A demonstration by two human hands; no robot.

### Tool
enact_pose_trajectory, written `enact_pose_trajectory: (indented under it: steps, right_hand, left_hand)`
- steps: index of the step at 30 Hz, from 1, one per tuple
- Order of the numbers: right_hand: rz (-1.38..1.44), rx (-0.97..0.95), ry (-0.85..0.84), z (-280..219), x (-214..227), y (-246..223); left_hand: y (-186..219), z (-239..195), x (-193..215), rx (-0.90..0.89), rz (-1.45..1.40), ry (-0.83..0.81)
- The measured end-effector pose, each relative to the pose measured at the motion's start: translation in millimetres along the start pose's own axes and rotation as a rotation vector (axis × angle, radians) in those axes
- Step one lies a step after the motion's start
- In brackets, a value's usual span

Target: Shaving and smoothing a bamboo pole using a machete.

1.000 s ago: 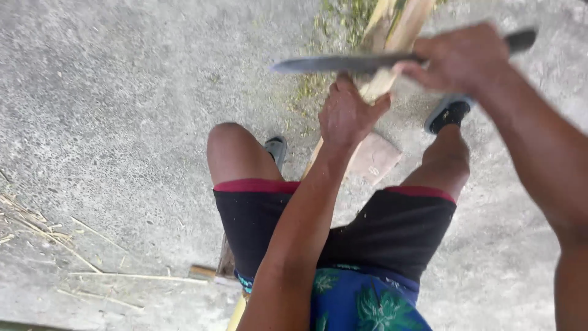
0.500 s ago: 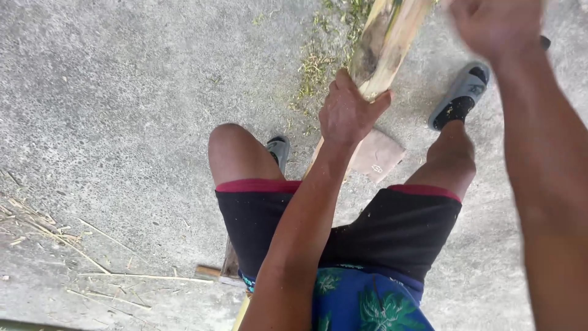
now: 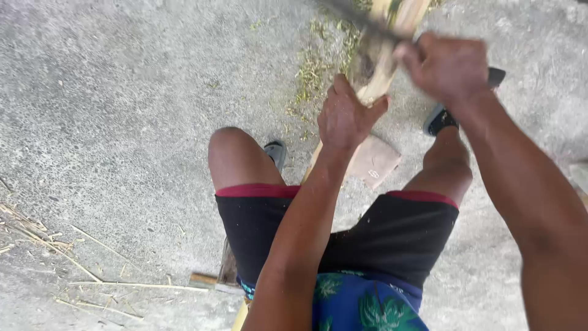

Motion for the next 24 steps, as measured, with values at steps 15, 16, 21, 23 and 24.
enact_pose_trajectory:
  steps: [15, 16, 21, 23, 24]
  right_hand:
    - [-0.033, 0.171, -0.163, -19.5, 12.8, -15.2]
    - [-0.112, 0.207, -0.236, -16.4, 18.8, -22.6]
    - [-0.227, 0.295, -0.552, 9.9, 26.5, -34.3]
    - [-0.221, 0.127, -0.475, 28.5, 37.1, -25.6]
    - [-0.220, 0.134, -0.461, 30.8, 31.5, -25.5]
  left_hand:
    - [-1.9, 0.9, -0.4, -0.001, -0.009, 0.018]
    - [-1.0, 1.3, 0.0, 0.001, -0.016, 0.012]
    - [-4.8, -0.7, -2.2, 0.022, -0.030, 0.001]
    - [-3.2, -0.9, -0.8, 0.028, -0.019, -0.012]
    - [0.0, 3.5, 3.7, 0.023, -0.019, 0.002]
Point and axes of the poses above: each hand's wrist, its own z-axis towards the middle knuckle, its own x-axis out of the back of the hand, y = z × x, the point moved 6 cm from there along z, towards the middle knuckle, and after that the axes turned 8 degrees about -z, right-handed, at the moved point
